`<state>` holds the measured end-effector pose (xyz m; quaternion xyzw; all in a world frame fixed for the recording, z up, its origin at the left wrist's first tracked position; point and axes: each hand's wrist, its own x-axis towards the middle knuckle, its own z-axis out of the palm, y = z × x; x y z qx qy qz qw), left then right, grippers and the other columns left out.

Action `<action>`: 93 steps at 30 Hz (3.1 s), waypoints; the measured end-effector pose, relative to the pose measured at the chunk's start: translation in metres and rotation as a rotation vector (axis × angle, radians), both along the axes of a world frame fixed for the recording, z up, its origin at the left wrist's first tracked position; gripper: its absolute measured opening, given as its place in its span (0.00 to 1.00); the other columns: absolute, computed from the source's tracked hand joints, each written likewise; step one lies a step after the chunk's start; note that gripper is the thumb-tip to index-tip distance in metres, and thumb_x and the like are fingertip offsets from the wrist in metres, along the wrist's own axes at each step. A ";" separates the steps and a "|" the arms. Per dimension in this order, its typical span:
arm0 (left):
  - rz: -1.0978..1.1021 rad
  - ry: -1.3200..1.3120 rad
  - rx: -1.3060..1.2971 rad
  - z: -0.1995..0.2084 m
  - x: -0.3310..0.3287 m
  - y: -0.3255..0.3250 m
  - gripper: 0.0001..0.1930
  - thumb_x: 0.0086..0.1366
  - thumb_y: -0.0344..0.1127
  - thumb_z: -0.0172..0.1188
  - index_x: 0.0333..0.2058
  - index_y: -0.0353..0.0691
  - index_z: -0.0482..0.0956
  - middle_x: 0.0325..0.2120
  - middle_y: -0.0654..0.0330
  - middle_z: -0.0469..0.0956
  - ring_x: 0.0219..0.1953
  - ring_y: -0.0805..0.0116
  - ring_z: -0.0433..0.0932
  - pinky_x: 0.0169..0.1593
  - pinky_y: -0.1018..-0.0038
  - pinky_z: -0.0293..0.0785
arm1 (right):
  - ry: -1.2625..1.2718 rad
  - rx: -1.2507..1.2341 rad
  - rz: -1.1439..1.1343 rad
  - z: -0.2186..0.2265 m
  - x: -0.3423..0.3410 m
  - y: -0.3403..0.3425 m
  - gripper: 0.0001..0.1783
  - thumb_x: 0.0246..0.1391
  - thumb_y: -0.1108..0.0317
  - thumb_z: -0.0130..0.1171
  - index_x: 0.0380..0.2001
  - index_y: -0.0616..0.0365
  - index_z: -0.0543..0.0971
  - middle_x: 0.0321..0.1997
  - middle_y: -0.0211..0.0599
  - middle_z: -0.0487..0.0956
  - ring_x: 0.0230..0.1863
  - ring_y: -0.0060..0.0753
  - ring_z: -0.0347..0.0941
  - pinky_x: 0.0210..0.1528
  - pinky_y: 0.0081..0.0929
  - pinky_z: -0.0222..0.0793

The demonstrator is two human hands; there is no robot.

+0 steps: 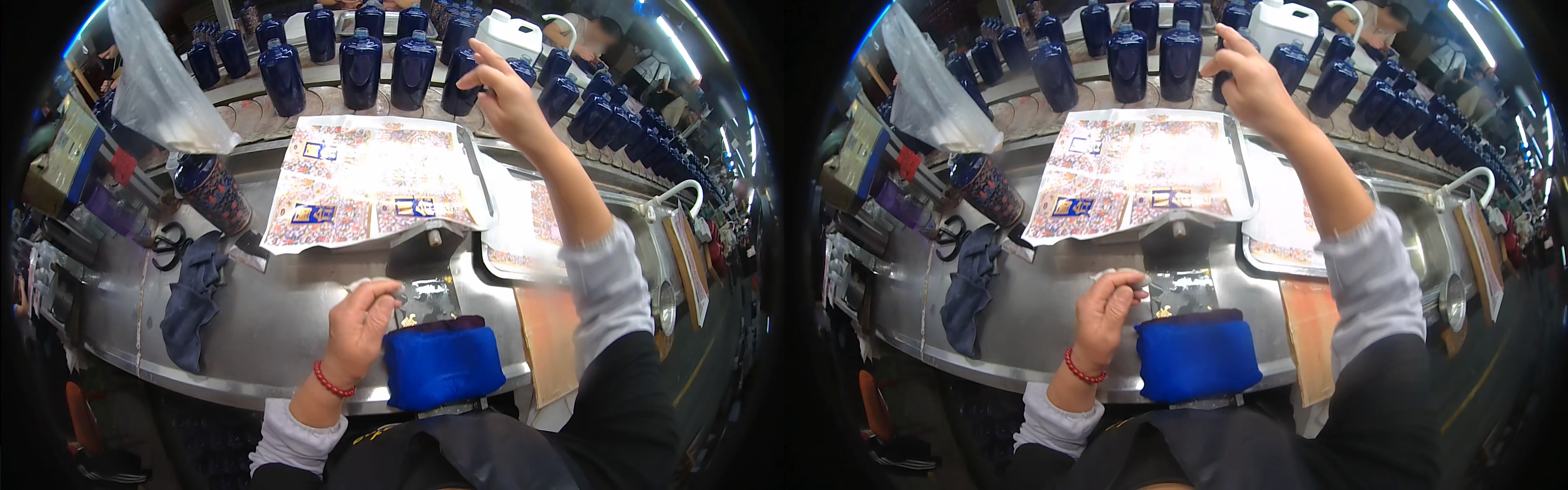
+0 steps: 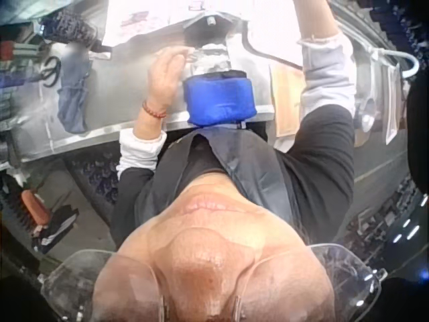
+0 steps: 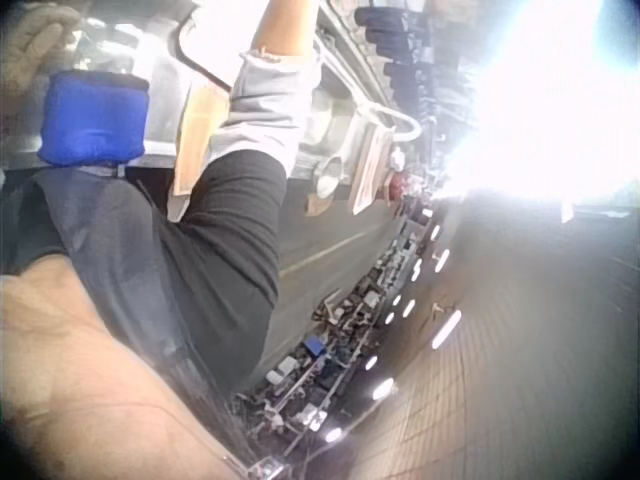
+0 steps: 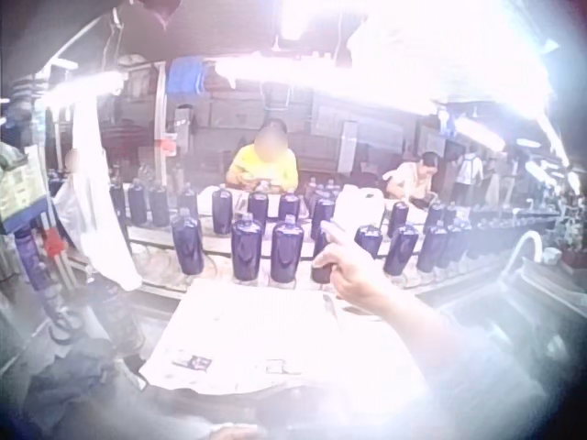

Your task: The person applies decorative stickers to a blue cylindrical container, smoothing them with a green tool and adjusting placement. The person handles multiple sticker sheets and aligns them on the container surface.

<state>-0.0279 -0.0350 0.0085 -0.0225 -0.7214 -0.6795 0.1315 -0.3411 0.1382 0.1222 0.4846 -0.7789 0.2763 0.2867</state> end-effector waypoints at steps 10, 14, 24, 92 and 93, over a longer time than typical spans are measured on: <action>0.112 -0.024 -0.167 -0.019 -0.016 -0.010 0.08 0.71 0.31 0.57 0.40 0.34 0.82 0.30 0.51 0.83 0.30 0.61 0.84 0.35 0.71 0.77 | -0.086 0.111 -0.466 -0.024 -0.213 -0.069 0.15 0.58 0.60 0.62 0.47 0.53 0.80 0.55 0.49 0.76 0.56 0.62 0.72 0.59 0.47 0.70; 0.060 -0.045 -0.255 -0.020 -0.015 -0.013 0.11 0.73 0.32 0.54 0.42 0.30 0.81 0.33 0.53 0.84 0.33 0.66 0.85 0.38 0.74 0.79 | 0.025 0.200 -0.494 -0.027 -0.216 -0.057 0.16 0.58 0.58 0.63 0.44 0.58 0.79 0.51 0.49 0.77 0.54 0.59 0.73 0.56 0.46 0.71; 0.120 0.042 -0.328 -0.031 -0.017 -0.013 0.12 0.74 0.34 0.53 0.40 0.31 0.81 0.31 0.54 0.82 0.31 0.66 0.84 0.36 0.74 0.78 | -0.066 0.017 -0.497 -0.011 -0.142 -0.001 0.13 0.57 0.63 0.63 0.33 0.64 0.78 0.41 0.51 0.77 0.47 0.58 0.75 0.49 0.47 0.71; -0.162 -0.119 0.709 0.014 0.013 0.074 0.31 0.79 0.56 0.37 0.60 0.31 0.66 0.51 0.50 0.78 0.51 0.62 0.81 0.54 0.67 0.80 | -0.362 0.052 0.052 -0.079 0.309 0.107 0.41 0.52 0.67 0.69 0.66 0.68 0.64 0.67 0.64 0.66 0.66 0.64 0.65 0.67 0.45 0.63; -0.182 -0.040 0.633 0.013 0.021 0.076 0.32 0.79 0.56 0.38 0.63 0.30 0.63 0.54 0.49 0.77 0.53 0.62 0.80 0.55 0.69 0.79 | -0.358 0.051 0.054 -0.080 0.309 0.108 0.41 0.52 0.67 0.69 0.66 0.69 0.64 0.67 0.64 0.66 0.66 0.64 0.65 0.67 0.45 0.63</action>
